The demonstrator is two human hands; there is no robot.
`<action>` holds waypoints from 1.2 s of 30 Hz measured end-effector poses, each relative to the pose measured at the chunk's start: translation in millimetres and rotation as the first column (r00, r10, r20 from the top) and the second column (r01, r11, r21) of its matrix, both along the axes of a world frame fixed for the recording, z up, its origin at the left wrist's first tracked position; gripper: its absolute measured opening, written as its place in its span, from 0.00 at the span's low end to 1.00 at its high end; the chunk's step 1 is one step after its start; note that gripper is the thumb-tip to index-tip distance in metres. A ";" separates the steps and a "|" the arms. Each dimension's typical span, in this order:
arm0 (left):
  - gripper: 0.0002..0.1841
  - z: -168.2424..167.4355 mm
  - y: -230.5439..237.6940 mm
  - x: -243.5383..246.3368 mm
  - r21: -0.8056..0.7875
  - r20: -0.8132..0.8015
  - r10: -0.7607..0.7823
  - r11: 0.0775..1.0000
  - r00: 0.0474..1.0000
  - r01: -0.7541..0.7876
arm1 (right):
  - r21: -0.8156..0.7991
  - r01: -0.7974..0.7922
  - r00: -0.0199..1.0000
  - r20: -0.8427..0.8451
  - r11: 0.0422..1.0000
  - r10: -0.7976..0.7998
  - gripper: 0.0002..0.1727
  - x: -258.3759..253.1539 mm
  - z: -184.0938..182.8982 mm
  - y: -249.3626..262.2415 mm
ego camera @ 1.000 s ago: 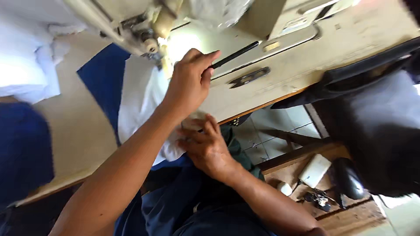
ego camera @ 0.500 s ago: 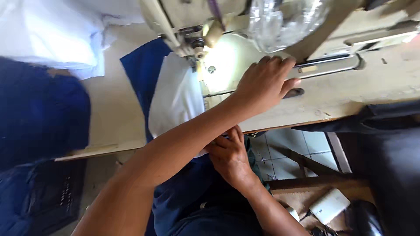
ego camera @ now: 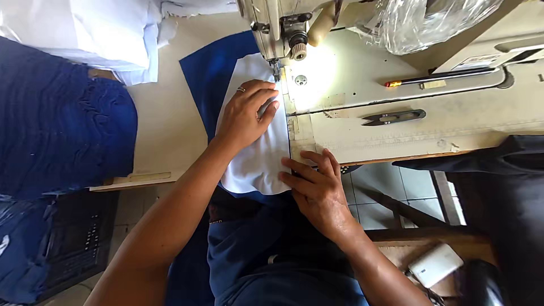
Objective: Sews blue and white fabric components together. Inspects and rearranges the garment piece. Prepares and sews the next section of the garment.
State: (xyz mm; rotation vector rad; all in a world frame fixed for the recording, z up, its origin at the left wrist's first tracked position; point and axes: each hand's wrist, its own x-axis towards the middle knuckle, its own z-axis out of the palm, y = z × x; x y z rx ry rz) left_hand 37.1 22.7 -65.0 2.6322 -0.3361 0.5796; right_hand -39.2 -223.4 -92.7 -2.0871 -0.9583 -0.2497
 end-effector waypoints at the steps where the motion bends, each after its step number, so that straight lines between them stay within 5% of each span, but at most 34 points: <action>1: 0.18 -0.1 0.6 -0.2 -0.019 0.000 0.018 1.000 1.000 -0.018 | -0.003 -0.002 1.000 0.000 1.000 0.002 0.14 0.2 2.2 -0.2; 36: 0.13 -0.5 25.0 38.6 -0.016 0.079 -0.081 0.996 0.994 0.082 | -0.043 0.038 0.999 -0.004 0.998 -0.039 0.14 29.3 13.3 14.0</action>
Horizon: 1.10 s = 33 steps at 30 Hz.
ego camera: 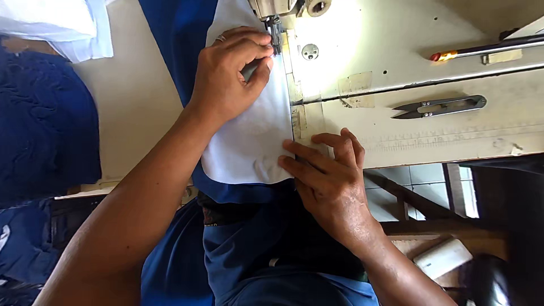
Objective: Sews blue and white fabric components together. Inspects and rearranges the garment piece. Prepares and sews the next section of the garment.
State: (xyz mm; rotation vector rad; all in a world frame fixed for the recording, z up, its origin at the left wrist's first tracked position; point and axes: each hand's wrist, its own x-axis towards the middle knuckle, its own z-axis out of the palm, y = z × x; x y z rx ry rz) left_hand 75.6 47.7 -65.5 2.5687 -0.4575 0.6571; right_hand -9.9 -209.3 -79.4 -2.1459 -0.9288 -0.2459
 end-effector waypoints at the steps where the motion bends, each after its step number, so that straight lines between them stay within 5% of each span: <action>1: 0.13 0.1 1.4 3.2 0.001 0.002 0.001 1.000 1.000 -0.001 | -0.001 0.000 1.000 0.009 1.000 0.000 0.14 3.4 0.5 1.6; 21: 0.12 5.6 24.5 53.9 0.104 0.100 0.048 0.993 0.994 -0.058 | -0.081 -0.042 0.995 0.085 0.996 0.048 0.15 61.0 12.3 26.6; 33: 0.18 15.3 30.2 74.4 0.161 -0.026 0.182 0.971 0.983 -0.176 | -0.092 -0.006 0.993 0.119 0.996 0.016 0.16 80.1 12.8 38.8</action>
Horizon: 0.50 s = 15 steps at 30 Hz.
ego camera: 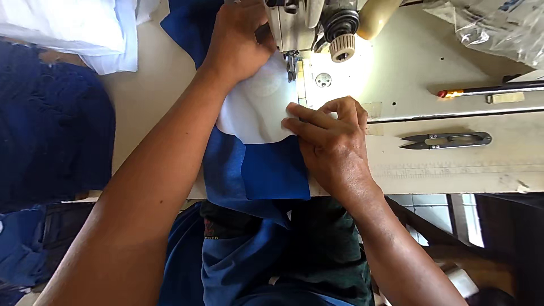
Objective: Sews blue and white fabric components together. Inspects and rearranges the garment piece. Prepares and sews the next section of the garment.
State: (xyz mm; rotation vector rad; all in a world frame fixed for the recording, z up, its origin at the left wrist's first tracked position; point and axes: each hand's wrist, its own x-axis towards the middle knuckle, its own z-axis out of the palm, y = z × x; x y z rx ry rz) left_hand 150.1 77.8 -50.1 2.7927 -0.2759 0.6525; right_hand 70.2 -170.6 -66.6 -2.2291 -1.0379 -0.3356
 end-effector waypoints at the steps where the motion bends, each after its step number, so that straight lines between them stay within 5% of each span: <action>1: 0.18 1.3 0.0 0.7 -0.009 -0.022 0.010 1.000 1.000 -0.010 | -0.002 0.000 1.000 0.001 1.000 0.000 0.16 0.5 -0.3 0.2; 15: 0.15 1.5 2.7 3.8 -0.087 0.024 -0.059 0.994 0.998 0.061 | 0.008 0.007 1.000 0.011 1.000 -0.008 0.18 2.2 -3.4 1.7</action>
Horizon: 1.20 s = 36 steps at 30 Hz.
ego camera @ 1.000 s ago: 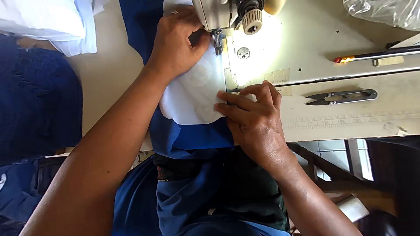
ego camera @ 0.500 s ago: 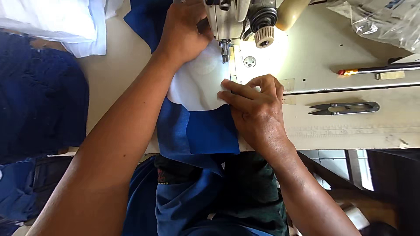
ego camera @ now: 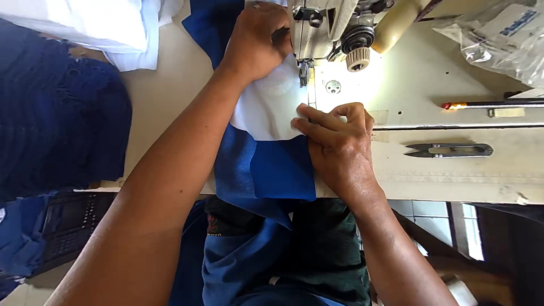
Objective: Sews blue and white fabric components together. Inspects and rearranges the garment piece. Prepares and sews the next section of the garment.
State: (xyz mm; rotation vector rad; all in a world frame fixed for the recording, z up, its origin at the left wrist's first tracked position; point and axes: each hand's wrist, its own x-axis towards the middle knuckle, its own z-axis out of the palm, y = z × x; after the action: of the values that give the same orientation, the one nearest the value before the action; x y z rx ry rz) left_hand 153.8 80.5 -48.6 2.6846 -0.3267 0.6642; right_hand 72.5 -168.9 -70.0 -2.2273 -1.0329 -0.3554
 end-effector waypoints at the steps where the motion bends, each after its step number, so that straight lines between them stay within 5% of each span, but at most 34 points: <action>1: 0.15 1.0 -0.7 -0.4 0.004 -0.005 0.006 1.000 1.000 -0.006 | 0.002 -0.001 1.000 0.000 1.000 0.001 0.17 0.0 0.1 0.1; 13: 0.15 1.9 -2.4 0.4 0.075 -0.034 0.046 0.996 0.998 -0.044 | 0.019 0.025 1.000 0.000 1.000 -0.025 0.18 0.5 -6.4 0.3; 16: 0.23 20.8 -35.6 -26.0 0.150 -0.097 0.358 0.927 0.929 -0.342 | 0.010 0.020 1.000 0.011 1.000 -0.021 0.18 2.3 -5.7 -0.1; 19: 0.33 25.0 -70.1 -77.7 0.120 -0.389 0.517 0.849 0.762 -0.515 | 0.007 0.034 0.999 0.029 0.999 -0.035 0.17 -2.8 -4.2 0.8; 21: 0.36 3.4 -62.0 -103.9 0.098 -0.407 0.447 0.889 0.797 -0.448 | 0.030 0.072 0.997 0.008 0.997 -0.072 0.13 -26.4 2.0 10.2; 24: 0.33 -9.2 -6.0 -130.1 0.085 -0.318 0.048 0.996 0.947 -0.022 | 0.040 0.071 0.997 -0.036 0.997 -0.069 0.10 -101.3 5.4 46.9; 26: 0.35 -6.2 28.7 -155.7 0.118 -0.349 -0.202 0.959 0.915 0.256 | 0.051 -0.041 0.997 -0.067 0.998 0.044 0.10 -150.2 0.6 71.4; 29: 0.39 -2.4 66.0 -198.2 0.212 -0.356 -0.280 0.905 0.892 0.369 | 0.151 -0.290 0.938 -0.154 0.945 0.312 0.10 -173.5 4.8 74.2; 33: 0.33 27.1 44.2 -250.5 0.297 -0.170 -0.068 0.948 0.983 0.117 | 0.157 -0.259 0.954 -0.110 0.953 0.278 0.11 -123.8 28.4 -3.2; 36: 0.15 26.8 -38.5 -313.4 -0.130 -0.031 0.246 0.960 0.969 -0.248 | -0.061 -0.026 0.997 -0.079 0.998 0.021 0.17 -60.5 42.4 -91.6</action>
State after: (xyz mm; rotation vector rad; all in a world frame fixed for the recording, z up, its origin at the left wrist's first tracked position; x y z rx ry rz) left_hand -159.6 42.1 -21.8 2.6225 0.0585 0.7092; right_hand 11.9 -260.5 -27.6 -2.2630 -1.0401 -0.2274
